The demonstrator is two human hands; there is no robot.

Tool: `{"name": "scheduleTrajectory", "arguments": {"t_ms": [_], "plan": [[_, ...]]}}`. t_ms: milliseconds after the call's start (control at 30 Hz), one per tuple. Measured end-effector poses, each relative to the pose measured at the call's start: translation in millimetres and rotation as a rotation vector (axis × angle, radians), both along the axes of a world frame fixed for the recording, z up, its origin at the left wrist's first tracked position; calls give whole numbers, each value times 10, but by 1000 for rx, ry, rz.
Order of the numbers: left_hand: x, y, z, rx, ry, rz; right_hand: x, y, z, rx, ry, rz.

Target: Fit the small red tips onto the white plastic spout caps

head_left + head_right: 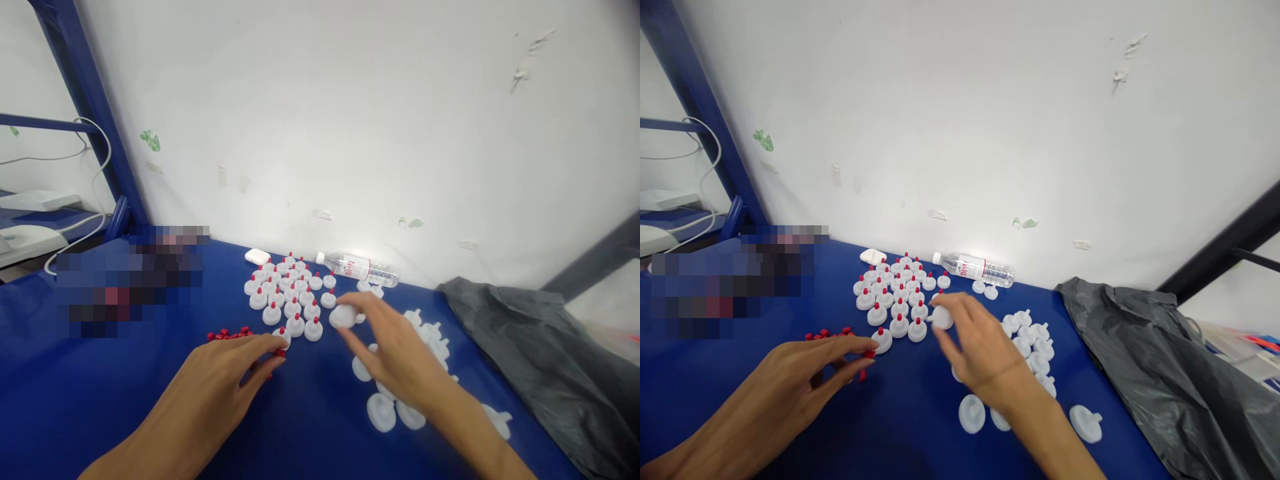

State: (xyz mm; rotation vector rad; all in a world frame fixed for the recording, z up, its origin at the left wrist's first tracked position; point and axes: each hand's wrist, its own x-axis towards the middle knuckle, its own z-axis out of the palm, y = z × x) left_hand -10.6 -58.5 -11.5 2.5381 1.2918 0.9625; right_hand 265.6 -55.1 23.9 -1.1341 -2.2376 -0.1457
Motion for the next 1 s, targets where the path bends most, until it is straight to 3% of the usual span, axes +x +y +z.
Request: {"name": "scheduleTrajectory", "arguments": {"t_ms": [100,233,467,700,1000], "plan": [[17,-9,5,93,-47,-31,-206,-122,-41,44,-87,139],[52,-21,-7,149,-101,-77,-330,-184,-103,30,-107,198],[121,-42,-4,20,-68,-175,-406,-246,-112,41,-111,197],[150,-74,91,214,-200,-138,-422,-243,-93,62,-79,131],[127,-59,27,82,-134,-134,-373,-230,-142,67,-95,157]]}}
